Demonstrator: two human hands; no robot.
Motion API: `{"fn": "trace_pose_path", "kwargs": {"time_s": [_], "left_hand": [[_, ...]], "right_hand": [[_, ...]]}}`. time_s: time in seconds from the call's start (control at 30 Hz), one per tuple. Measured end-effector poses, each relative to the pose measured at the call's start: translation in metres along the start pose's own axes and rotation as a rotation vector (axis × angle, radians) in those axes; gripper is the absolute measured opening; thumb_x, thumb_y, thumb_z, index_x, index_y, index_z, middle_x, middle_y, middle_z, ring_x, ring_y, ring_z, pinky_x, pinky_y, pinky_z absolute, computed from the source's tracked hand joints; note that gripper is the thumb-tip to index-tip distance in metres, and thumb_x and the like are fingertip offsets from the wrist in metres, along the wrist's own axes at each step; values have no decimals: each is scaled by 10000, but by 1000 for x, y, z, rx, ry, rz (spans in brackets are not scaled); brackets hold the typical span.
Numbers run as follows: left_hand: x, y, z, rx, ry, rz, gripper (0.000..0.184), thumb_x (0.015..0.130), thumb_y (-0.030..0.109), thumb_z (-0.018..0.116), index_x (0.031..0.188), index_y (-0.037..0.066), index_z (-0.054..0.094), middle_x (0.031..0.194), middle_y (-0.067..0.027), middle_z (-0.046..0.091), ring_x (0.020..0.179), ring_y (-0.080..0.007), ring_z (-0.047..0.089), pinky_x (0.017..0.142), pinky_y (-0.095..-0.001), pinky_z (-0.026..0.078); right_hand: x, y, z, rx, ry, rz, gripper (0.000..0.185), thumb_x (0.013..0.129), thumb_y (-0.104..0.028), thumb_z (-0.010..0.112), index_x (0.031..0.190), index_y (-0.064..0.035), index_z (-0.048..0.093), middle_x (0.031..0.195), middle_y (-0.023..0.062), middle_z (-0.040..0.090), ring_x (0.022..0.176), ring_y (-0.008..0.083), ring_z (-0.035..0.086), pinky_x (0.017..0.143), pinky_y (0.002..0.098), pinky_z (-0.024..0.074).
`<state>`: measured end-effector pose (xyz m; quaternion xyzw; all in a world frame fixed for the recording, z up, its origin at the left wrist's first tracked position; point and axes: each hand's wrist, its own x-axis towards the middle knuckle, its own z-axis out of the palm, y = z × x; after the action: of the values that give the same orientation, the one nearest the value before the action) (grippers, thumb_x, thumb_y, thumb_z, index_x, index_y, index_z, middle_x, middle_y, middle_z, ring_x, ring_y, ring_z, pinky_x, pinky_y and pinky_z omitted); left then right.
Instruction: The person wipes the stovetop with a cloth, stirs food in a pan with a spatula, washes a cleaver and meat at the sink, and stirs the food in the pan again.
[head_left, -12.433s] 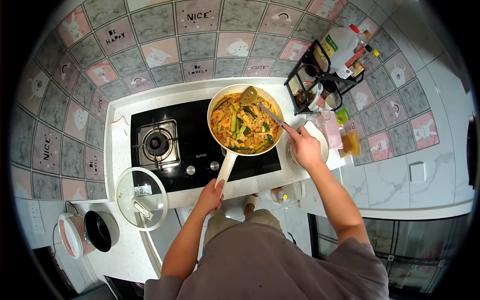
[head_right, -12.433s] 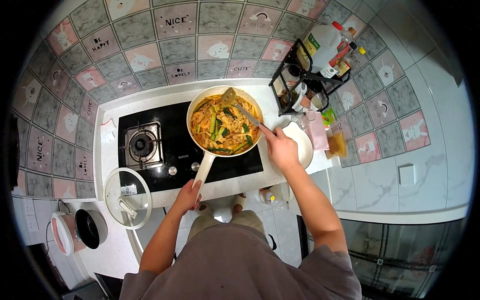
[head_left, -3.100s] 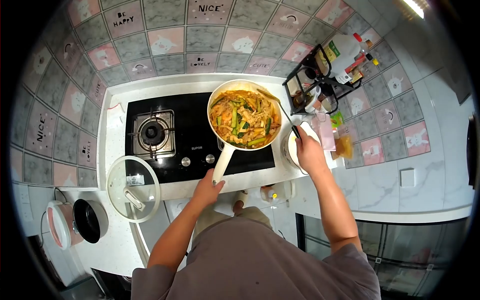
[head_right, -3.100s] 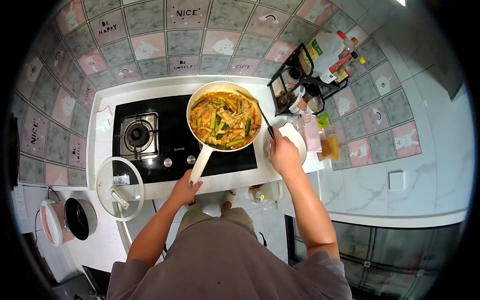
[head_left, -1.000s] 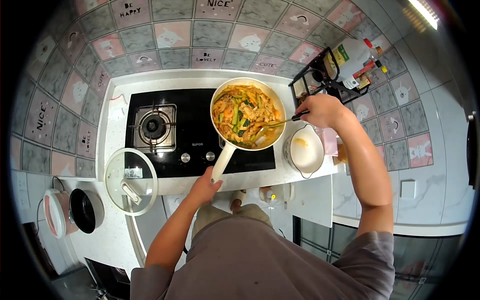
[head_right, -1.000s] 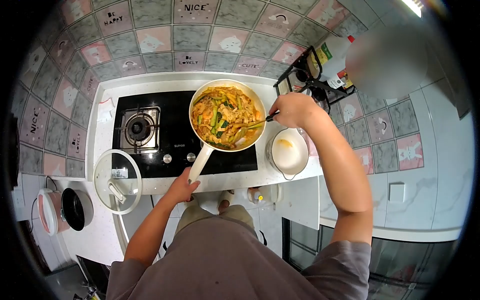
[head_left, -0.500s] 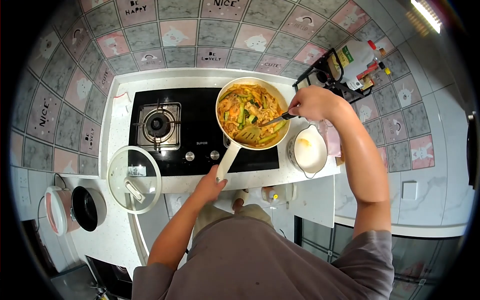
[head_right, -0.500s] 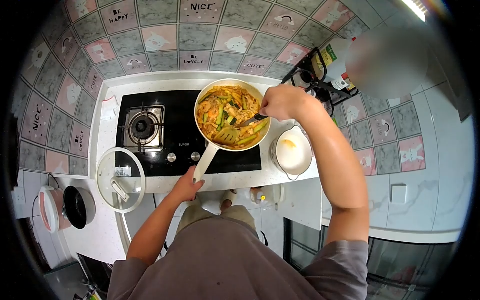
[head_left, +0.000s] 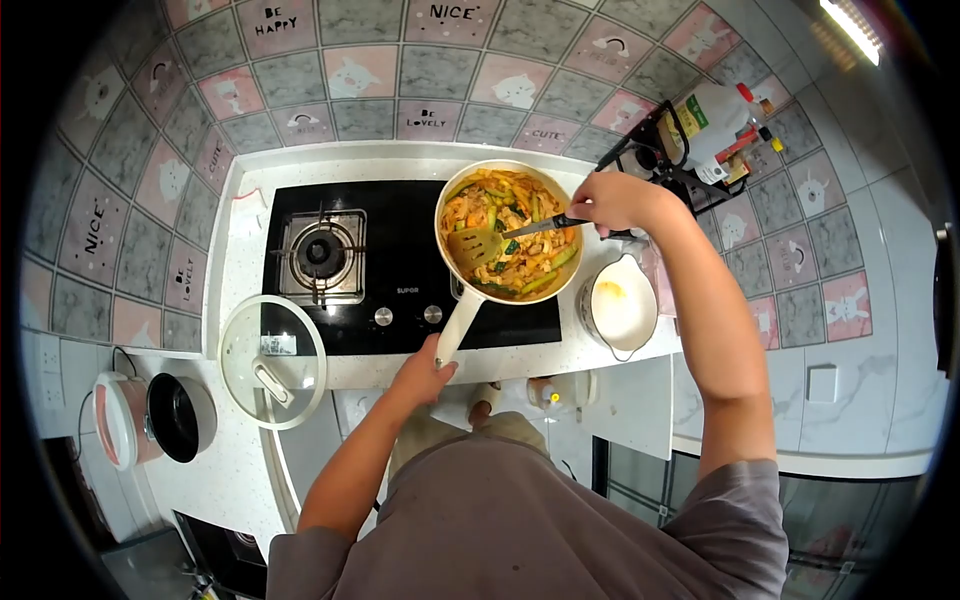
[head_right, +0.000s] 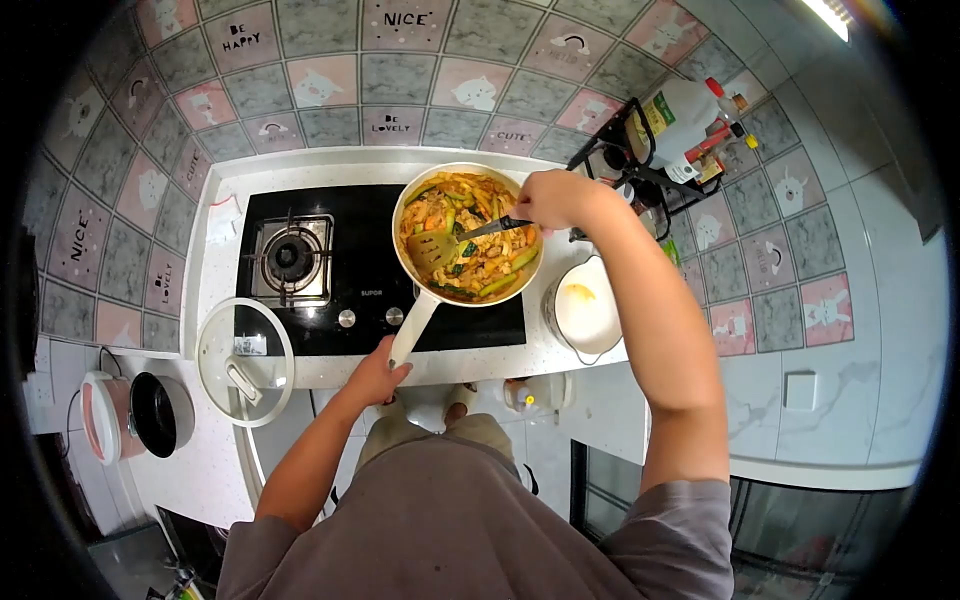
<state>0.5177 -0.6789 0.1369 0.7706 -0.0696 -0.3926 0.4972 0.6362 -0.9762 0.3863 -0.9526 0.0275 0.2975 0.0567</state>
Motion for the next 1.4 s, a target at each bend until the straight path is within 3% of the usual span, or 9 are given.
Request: {"fn": "trace_pose_path", "kwargs": {"time_s": [0.23, 0.37, 0.6, 0.7, 0.77, 0.87, 0.97, 1.1, 1.4], "left_hand": [[-2, 2, 1, 30, 13, 0, 541, 903, 183, 635, 1374, 122, 377, 836, -148, 625, 484, -216, 570, 463, -357, 472], [-2, 0, 1, 18, 14, 10, 524, 904, 191, 636, 1359, 109, 388, 836, -157, 625, 499, -224, 578, 470, -364, 473], [-1, 1, -1, 27, 10, 35, 499, 905, 205, 640, 1329, 78, 409, 814, -163, 617, 481, -230, 571, 466, -365, 469], [-1, 0, -1, 64, -29, -25, 498, 906, 229, 649, 1322, 69, 427, 925, -193, 625, 635, -274, 627, 583, -396, 508], [9, -25, 10, 244, 294, 291, 493, 889, 228, 670, 1303, 60, 461, 1069, -198, 595, 908, -317, 618, 773, -424, 500], [3, -9, 5, 355, 422, 428, 470, 864, 207, 678, 1277, 68, 500, 1156, -162, 549, 1055, -338, 541, 900, -443, 456], [-4, 23, 0, 364, 453, 578, 360, 849, 140, 666, 1185, 64, 562, 1100, -133, 562, 1052, -334, 528, 914, -427, 446], [1, 44, 14, 300, 305, 696, 206, 856, 73, 631, 1061, 75, 616, 1068, -116, 582, 1033, -329, 541, 896, -412, 452], [-18, 43, 36, 207, 254, 688, 164, 840, 20, 598, 993, 71, 622, 1021, -95, 593, 1006, -294, 567, 893, -367, 452]], "right_hand": [[12, 25, 9, 208, 63, 19, 354, 950, -317, 552, 938, 11, 684, 603, 49, 608, 542, 153, 567, 574, 330, 451], [25, 29, 31, 191, -133, 235, 370, 954, -356, 529, 918, -22, 684, 618, 73, 616, 498, 163, 539, 526, 343, 441], [-15, 50, 49, 210, 17, 109, 455, 967, -395, 524, 916, 26, 689, 642, 138, 634, 543, 246, 585, 603, 381, 479], [-61, 63, 68, 455, 143, 189, 446, 908, -427, 648, 1008, 5, 698, 633, 64, 611, 544, 148, 568, 556, 316, 461], [-74, 81, 110, 681, 191, 240, 463, 884, -455, 679, 1012, -10, 697, 622, 14, 571, 536, 103, 528, 530, 276, 437], [-93, 81, 163, 900, 165, 313, 357, 924, -360, 656, 941, -5, 688, 589, -19, 517, 509, 86, 459, 473, 267, 361], [-118, 71, 197, 1290, 162, 325, 247, 937, -283, 648, 927, -37, 659, 596, -49, 477, 497, 51, 387, 441, 238, 288], [-138, 61, 235, 1227, 257, 346, 242, 943, -292, 638, 929, -51, 654, 615, -51, 476, 511, 49, 399, 462, 213, 315], [-217, 94, 330, 1720, 495, 521, 244, 999, -290, 527, 1012, -62, 615, 600, -23, 468, 454, 54, 325, 411, 228, 220]]}}
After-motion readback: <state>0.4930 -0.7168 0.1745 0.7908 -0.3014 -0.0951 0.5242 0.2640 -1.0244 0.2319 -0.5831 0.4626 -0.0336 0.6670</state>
